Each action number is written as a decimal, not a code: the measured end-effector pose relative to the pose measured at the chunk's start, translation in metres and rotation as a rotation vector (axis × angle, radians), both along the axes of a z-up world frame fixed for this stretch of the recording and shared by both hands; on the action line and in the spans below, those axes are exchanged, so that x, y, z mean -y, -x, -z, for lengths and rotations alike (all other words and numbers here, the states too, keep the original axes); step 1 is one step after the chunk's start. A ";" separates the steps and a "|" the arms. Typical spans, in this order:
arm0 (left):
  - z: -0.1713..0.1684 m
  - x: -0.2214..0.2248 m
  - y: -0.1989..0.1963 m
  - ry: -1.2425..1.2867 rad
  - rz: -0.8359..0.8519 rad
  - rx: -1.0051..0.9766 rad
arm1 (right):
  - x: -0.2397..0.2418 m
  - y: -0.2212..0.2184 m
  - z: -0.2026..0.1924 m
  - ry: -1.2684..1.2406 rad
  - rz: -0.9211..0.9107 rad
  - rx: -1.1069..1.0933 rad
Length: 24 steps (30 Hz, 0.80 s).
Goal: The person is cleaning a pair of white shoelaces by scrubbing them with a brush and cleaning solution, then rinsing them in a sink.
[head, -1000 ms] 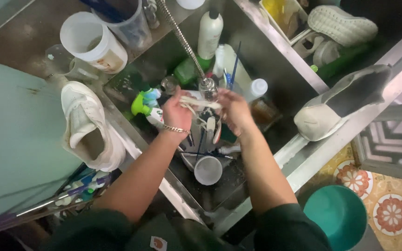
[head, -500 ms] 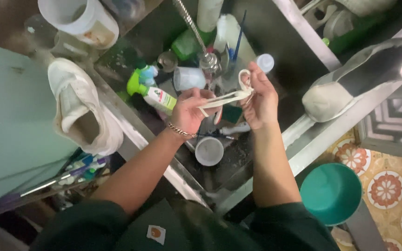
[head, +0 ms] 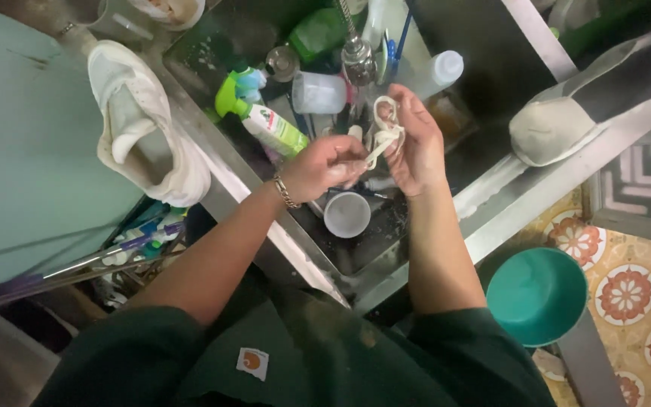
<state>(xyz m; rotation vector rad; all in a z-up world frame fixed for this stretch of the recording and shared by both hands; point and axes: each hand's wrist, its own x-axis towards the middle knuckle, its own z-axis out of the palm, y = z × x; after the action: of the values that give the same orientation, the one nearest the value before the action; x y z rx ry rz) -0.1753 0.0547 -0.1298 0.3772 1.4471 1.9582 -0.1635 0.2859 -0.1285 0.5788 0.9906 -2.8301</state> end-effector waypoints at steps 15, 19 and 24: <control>-0.019 0.043 -0.040 -0.014 -0.235 -0.212 | 0.014 0.023 0.086 -1.393 -0.704 0.361; -0.022 0.059 -0.065 -0.001 -0.332 -0.127 | -0.002 0.038 0.222 -1.682 -0.873 0.575; -0.036 0.072 -0.093 0.057 -0.379 -0.039 | 0.057 0.026 0.165 -1.630 -0.872 0.600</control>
<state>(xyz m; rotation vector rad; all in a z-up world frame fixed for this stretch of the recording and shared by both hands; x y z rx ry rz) -0.0822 -0.0178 -0.0933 0.1203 1.6936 2.2055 -0.1898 0.2294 -0.2932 0.6654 2.3220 -0.6126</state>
